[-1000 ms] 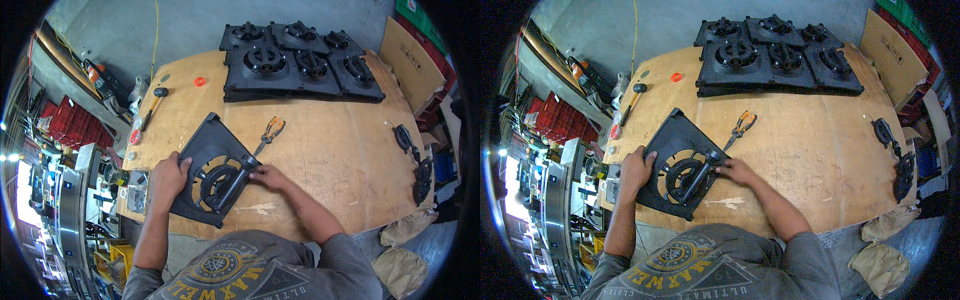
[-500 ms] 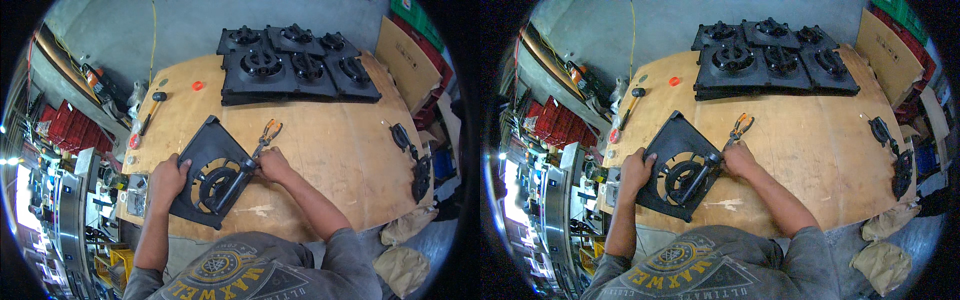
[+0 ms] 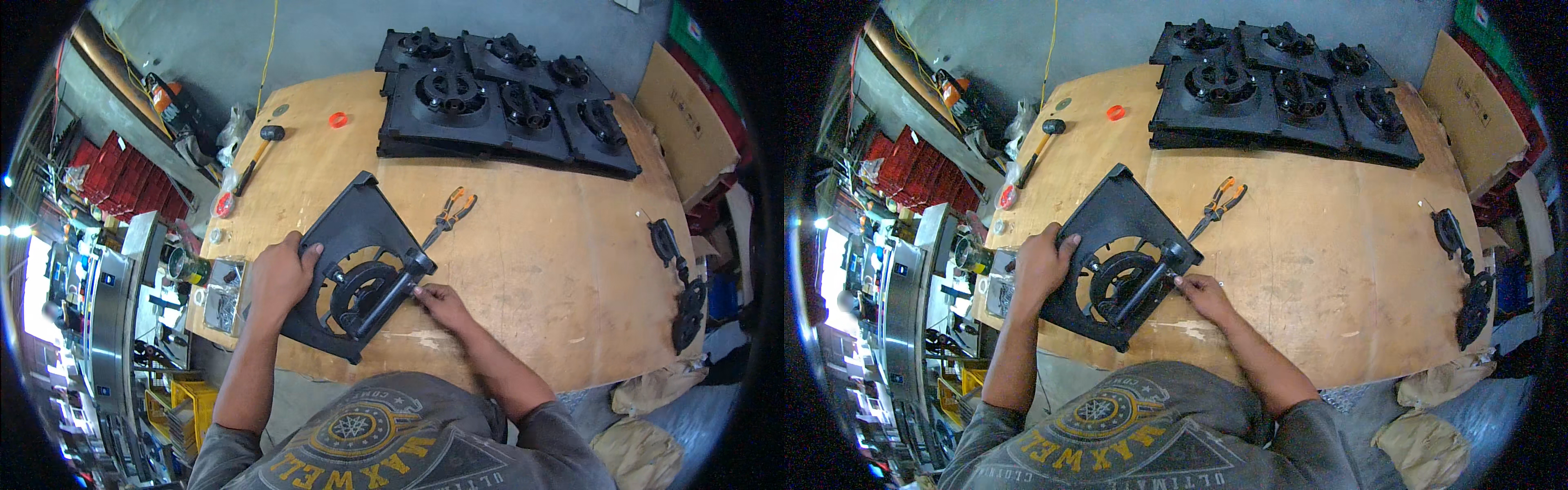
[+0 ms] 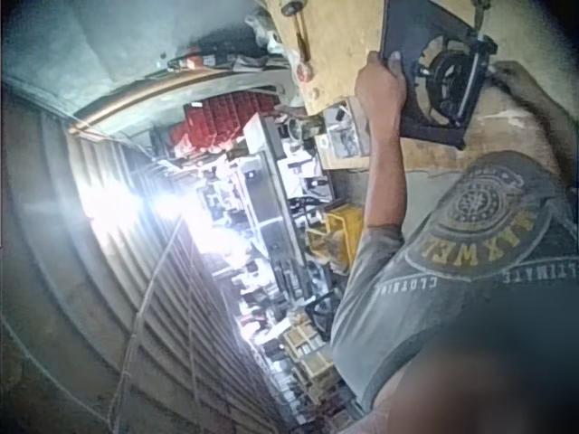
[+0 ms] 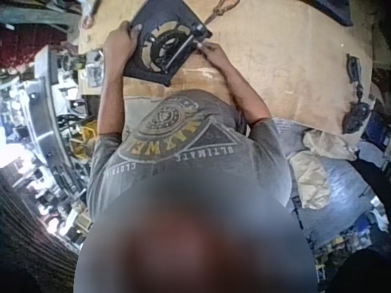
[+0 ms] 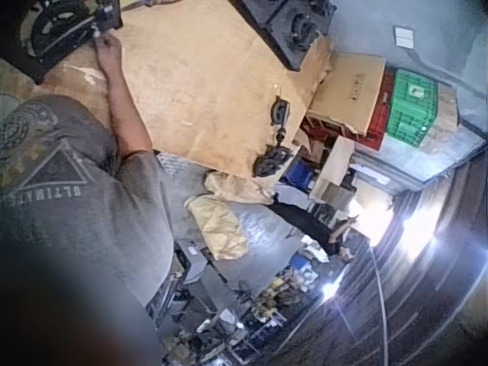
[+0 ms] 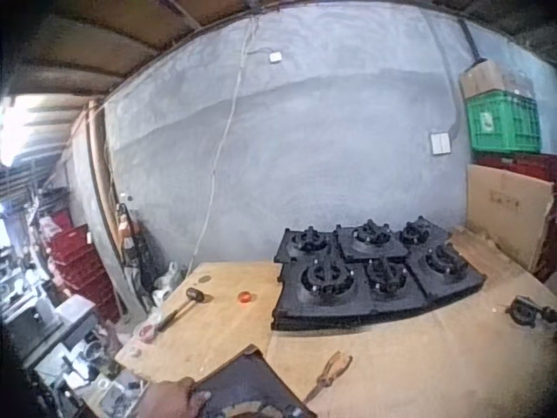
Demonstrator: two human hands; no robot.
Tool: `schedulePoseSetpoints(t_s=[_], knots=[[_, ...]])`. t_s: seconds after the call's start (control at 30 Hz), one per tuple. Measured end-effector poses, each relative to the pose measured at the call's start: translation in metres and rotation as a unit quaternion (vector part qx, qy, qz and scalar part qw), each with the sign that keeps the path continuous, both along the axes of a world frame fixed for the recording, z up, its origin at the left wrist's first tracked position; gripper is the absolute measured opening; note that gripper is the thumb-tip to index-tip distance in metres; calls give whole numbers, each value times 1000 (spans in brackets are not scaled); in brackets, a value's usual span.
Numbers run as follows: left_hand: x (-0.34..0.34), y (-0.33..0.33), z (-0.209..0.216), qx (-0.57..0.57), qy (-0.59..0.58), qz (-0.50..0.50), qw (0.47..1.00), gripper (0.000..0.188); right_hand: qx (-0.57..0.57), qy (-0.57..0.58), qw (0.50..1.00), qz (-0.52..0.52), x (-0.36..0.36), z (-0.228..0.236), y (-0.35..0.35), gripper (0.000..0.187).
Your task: The person assembles a gas stove burner unit on a wooden workbench. They place a burner grate into a black metal frame, insert a burner head, and tighten a central nut with a wrench. The person then places a second grate on top and secures it with screws.
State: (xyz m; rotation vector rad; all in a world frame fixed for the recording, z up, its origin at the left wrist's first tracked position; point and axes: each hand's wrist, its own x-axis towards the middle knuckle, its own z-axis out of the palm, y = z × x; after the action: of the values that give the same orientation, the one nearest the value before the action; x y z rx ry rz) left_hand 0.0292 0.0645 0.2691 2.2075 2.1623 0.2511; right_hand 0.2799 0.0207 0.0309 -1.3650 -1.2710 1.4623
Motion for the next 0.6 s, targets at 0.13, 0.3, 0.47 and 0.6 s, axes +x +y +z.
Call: schedulePoseSetpoints(t_s=[0.13,0.3,0.47,0.6], knots=[[-4,1,-1,5,5,2,1000,42,269,-370,884,96,33,61,26,35],[-4,0,1,-7,-11,12,1000,43,258,-492,809,189,35,103,64,33],[-9,3,-5,-11,-24,25,999,43,220,-457,834,217,32,106,79,35],[-36,24,-18,-22,-47,22,998,44,74,-284,943,156,21,50,75,47]])
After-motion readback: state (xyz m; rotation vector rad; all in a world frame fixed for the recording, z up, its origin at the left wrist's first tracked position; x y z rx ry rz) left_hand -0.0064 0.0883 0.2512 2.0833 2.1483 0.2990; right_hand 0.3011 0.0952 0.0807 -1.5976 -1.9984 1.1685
